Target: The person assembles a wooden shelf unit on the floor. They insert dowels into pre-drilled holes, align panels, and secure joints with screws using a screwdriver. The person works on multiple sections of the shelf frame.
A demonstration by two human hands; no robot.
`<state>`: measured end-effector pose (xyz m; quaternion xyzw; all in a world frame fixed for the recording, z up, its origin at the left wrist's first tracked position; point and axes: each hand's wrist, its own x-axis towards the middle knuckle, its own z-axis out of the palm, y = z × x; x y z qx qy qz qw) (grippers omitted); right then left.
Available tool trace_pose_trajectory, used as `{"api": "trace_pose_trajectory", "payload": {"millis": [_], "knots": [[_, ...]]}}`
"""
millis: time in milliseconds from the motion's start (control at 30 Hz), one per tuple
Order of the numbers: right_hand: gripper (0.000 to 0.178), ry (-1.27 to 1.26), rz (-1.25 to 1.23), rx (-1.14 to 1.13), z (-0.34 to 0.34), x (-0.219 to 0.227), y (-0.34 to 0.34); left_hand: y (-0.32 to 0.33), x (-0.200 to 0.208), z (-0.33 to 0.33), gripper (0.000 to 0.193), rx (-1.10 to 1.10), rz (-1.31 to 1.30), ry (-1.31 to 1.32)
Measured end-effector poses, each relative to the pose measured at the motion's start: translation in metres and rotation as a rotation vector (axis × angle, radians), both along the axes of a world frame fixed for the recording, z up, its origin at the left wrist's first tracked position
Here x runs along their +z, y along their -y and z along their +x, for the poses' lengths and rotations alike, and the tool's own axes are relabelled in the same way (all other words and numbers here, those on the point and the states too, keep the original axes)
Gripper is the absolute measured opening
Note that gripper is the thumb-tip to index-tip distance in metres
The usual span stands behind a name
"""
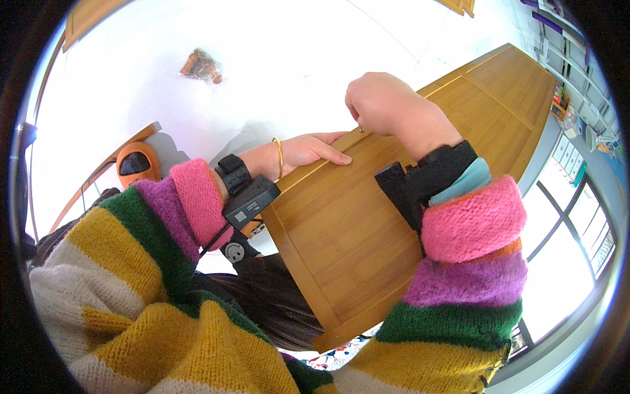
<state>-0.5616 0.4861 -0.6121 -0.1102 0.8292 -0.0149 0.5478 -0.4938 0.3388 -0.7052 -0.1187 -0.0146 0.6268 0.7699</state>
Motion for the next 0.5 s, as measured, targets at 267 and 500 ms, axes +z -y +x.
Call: {"api": "trace_pose_trajectory", "payload": {"millis": [267, 500], "knots": [[0.005, 0.012, -0.047, 0.003, -0.0004, -0.0007, -0.0009, 0.0019, 0.0043, -0.0029, 0.06, 0.0, -0.015, -0.04], [0.007, 0.037, 0.129, -0.015, -0.0014, 0.0015, 0.0031, 0.0021, 0.0027, -0.0036, 0.061, -0.031, -0.028, -0.068]]}}
